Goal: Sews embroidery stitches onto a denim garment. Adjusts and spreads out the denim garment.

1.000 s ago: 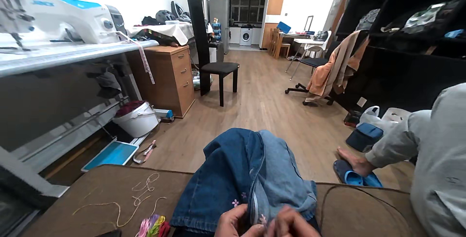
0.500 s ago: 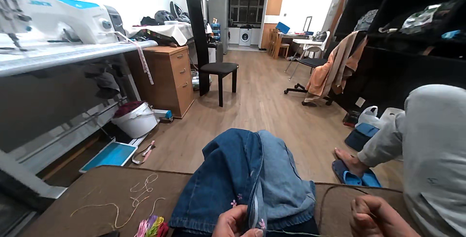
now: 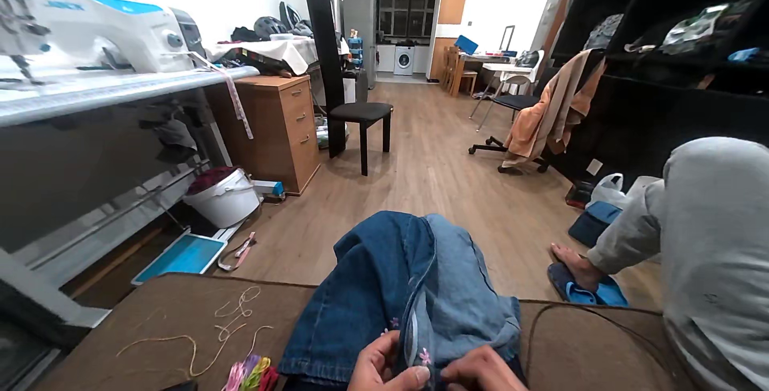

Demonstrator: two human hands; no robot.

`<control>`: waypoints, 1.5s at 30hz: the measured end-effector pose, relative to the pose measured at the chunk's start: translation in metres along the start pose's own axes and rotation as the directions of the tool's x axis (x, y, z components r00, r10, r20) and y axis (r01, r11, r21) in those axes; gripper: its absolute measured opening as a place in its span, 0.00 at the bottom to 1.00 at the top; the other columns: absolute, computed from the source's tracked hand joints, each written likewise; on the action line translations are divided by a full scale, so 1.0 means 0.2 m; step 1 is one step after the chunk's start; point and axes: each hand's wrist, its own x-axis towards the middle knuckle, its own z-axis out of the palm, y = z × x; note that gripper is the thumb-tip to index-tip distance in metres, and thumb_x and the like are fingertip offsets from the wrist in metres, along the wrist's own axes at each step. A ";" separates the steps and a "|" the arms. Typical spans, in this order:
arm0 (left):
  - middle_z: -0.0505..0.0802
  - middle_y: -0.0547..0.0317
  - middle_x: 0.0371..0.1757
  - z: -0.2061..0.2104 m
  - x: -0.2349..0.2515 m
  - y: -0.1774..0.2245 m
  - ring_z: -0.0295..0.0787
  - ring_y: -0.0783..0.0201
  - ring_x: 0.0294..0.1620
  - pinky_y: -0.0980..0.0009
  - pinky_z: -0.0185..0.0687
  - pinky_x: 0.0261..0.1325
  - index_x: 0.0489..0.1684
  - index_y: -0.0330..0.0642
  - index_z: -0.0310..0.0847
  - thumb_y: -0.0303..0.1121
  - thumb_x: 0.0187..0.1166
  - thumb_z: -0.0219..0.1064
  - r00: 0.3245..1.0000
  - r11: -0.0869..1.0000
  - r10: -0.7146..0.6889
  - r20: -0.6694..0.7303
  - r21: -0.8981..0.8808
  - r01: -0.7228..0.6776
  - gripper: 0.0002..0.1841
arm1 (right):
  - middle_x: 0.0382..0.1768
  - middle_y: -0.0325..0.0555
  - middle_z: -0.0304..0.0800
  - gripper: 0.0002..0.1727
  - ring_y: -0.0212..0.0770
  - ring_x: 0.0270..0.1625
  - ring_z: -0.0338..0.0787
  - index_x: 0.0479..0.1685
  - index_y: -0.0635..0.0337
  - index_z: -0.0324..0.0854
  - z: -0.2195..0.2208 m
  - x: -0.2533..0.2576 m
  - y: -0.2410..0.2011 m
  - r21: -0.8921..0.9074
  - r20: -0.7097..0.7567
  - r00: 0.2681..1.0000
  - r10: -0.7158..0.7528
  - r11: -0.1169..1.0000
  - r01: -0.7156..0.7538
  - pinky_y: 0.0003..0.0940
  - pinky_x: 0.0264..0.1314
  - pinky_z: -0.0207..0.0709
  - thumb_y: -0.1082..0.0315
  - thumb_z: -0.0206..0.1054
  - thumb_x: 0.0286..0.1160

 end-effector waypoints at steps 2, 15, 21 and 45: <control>0.96 0.62 0.43 0.00 0.00 0.00 0.94 0.70 0.44 0.69 0.90 0.54 0.52 0.34 0.83 0.15 0.70 0.68 1.000 1.000 -0.002 -0.018 -0.002 0.002 0.14 | 0.36 0.56 0.88 0.07 0.40 0.39 0.88 0.40 0.68 0.92 0.05 0.00 0.00 -0.085 -0.036 0.999 -0.027 0.996 0.024 0.28 0.46 0.83 0.73 0.69 0.75; 0.96 0.62 0.41 0.00 0.00 0.00 0.94 0.71 0.43 0.69 0.90 0.53 0.51 0.34 0.84 0.15 0.71 0.67 1.000 1.000 0.008 -0.024 0.003 -0.008 0.13 | 0.32 0.54 0.87 0.08 0.38 0.35 0.86 0.40 0.67 0.93 0.07 -0.01 0.03 -0.114 -0.062 0.998 -0.029 0.993 0.022 0.26 0.41 0.81 0.73 0.69 0.73; 0.96 0.63 0.42 0.00 0.00 -0.01 0.94 0.71 0.43 0.69 0.90 0.53 0.51 0.34 0.84 0.15 0.70 0.67 0.999 0.999 0.040 -0.016 0.021 -0.039 0.13 | 0.32 0.56 0.86 0.09 0.42 0.35 0.86 0.41 0.67 0.93 0.07 0.00 0.01 -0.166 -0.042 0.998 -0.036 0.986 0.029 0.29 0.42 0.81 0.75 0.66 0.74; 0.96 0.63 0.41 -0.01 0.00 -0.01 0.94 0.71 0.43 0.69 0.91 0.53 0.50 0.33 0.85 0.15 0.70 0.68 0.998 0.996 0.063 0.013 0.069 -0.064 0.12 | 0.31 0.55 0.84 0.11 0.44 0.35 0.86 0.42 0.62 0.96 0.04 0.01 -0.01 -0.233 -0.015 1.000 -0.026 0.972 0.021 0.30 0.42 0.81 0.78 0.66 0.73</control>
